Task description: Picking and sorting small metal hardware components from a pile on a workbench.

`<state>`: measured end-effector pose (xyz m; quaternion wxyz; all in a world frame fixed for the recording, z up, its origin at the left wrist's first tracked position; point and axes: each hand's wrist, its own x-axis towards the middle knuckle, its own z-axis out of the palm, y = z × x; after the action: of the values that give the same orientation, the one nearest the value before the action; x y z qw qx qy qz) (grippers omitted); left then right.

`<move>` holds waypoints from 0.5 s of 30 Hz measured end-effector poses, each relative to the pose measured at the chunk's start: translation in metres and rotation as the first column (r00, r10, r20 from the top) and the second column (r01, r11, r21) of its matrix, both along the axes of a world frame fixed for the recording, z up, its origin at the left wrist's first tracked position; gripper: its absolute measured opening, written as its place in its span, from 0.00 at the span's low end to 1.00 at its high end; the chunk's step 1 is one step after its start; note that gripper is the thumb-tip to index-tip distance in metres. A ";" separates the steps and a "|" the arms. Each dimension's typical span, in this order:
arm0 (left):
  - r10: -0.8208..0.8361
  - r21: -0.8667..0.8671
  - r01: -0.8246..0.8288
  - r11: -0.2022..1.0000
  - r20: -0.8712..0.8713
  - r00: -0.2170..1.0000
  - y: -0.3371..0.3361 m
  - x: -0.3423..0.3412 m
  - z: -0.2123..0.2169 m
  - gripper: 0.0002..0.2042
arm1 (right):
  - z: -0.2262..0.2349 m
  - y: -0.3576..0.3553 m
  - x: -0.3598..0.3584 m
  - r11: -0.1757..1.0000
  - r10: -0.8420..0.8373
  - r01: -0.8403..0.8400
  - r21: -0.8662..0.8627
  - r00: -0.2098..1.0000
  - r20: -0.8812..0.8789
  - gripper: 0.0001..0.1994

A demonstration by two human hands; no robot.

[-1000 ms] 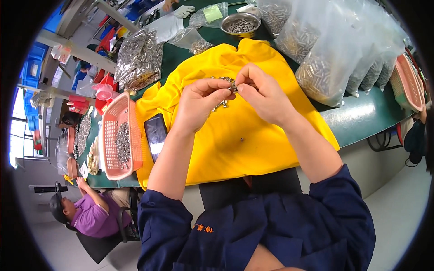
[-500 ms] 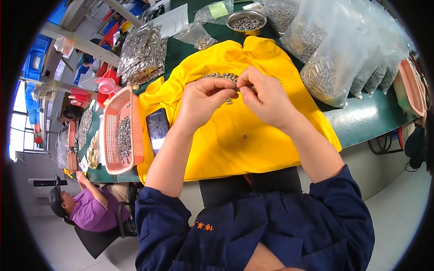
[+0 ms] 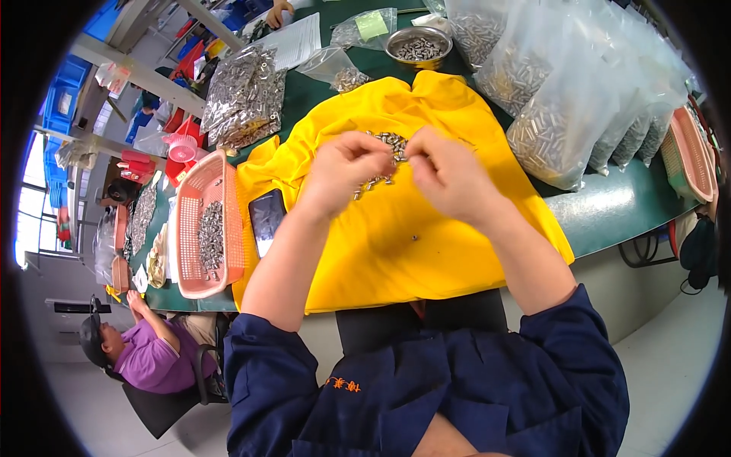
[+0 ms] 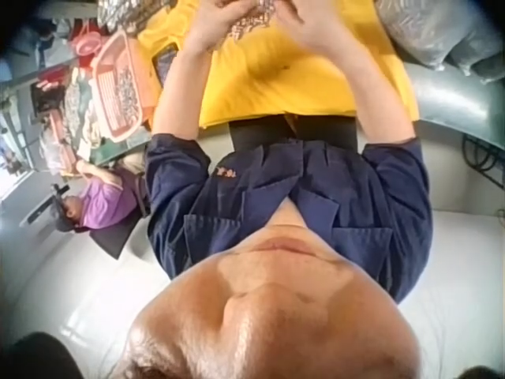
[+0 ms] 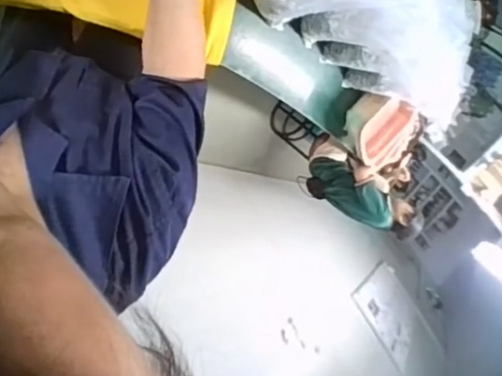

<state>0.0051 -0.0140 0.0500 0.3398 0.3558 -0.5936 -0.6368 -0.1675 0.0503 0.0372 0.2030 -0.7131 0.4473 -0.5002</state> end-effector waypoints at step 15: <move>0.195 -0.300 -0.143 0.943 0.151 0.969 -0.070 -0.026 0.004 0.06 | -0.016 0.004 0.022 0.977 0.057 -0.072 -0.198 0.995 -0.079 0.08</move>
<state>-0.0206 -0.0838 0.0538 0.3868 0.4080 -0.6751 -0.4778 -0.1452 0.0544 0.0211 0.1297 -0.7619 0.3781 -0.5097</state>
